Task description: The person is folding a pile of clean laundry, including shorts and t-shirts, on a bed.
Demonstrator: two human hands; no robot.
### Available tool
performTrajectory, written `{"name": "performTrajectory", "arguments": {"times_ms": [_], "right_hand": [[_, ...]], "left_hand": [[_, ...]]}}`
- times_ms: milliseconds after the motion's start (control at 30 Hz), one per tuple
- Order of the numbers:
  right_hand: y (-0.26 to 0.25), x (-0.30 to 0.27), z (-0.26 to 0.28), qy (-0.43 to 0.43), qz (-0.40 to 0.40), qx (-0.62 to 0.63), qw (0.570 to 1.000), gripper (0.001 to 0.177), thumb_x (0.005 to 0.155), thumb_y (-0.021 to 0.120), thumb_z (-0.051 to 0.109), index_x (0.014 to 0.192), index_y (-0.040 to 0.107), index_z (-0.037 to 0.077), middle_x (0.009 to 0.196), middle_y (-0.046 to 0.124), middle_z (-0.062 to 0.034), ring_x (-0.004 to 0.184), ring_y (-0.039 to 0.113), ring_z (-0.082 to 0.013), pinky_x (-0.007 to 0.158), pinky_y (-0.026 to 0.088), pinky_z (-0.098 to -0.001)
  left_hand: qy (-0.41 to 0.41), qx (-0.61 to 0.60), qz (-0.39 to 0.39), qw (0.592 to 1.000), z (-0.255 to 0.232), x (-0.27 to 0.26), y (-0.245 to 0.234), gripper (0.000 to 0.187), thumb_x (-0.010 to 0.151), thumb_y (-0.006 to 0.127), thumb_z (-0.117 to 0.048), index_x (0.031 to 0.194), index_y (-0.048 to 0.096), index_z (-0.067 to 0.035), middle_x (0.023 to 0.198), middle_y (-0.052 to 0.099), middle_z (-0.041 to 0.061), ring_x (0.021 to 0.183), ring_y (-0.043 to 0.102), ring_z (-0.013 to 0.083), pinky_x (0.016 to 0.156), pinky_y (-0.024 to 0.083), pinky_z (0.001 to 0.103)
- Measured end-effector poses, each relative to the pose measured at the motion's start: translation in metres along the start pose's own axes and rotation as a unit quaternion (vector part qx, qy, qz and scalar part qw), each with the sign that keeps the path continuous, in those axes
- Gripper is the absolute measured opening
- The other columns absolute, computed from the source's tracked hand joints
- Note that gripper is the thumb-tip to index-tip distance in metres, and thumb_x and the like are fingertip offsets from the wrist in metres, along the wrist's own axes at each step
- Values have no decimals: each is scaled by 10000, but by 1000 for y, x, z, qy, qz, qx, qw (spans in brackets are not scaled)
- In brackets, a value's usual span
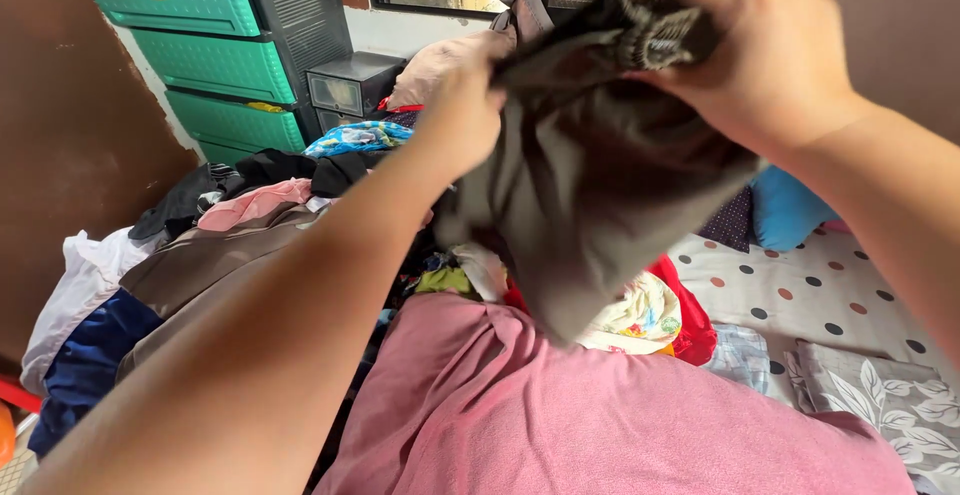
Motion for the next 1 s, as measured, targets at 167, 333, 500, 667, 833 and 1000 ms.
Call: {"name": "performTrajectory", "arguments": {"times_ms": [167,333,500,667,833,1000], "right_hand": [[-24,-21,2,-91,-98,14,991,323,810,838,113,1063,657,27,977,671,-167,925,668,-367,790,534,-425],[-14,-73,40,-62,69,82,992,407,644,906,177,941,660,45,872,649,-160,847,643,-372,738,522,-441],[20,-189,121,-49,483,434,759,382,730,738,72,1102,697,147,999,756,-112,961,722,-320,808,560,-394],[20,-213,160,-39,548,458,699,340,714,702,21,1044,675,94,951,752,-138,962,722,-324,784,549,-408],[7,-188,174,37,610,449,652,280,717,704,13,980,619,63,893,720,-139,893,715,-301,753,540,-394],[6,-187,178,9,626,522,579,310,754,763,67,1028,619,41,925,735,-104,877,721,-226,802,565,-350]], "left_hand": [[101,-8,-82,991,-56,-3,-73,117,883,560,-38,961,611,32,1176,681,205,998,635,442,888,501,530],[22,19,77,997,-68,-117,-81,231,969,557,-68,760,627,1,824,655,196,812,663,386,777,501,530],[121,-7,176,977,-79,-271,-64,28,688,646,-54,674,669,-59,1003,730,160,1005,666,393,949,495,502],[-49,-148,309,938,-88,-316,-66,182,723,637,37,860,720,-48,1000,749,134,1143,699,324,1012,536,407],[-196,-78,399,893,-124,-285,-90,534,693,565,98,1187,612,-100,1122,710,128,1144,649,343,905,509,438],[64,-144,267,951,-117,-303,-80,631,623,854,-173,1219,648,-148,1381,672,185,1365,514,441,1109,357,513]]}}
Point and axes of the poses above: each hand's wrist, its own x-axis towards the middle knuckle, its own y-axis out of the palm, z = x × y, the point moved 4 cm from there along x, towards the middle knuckle
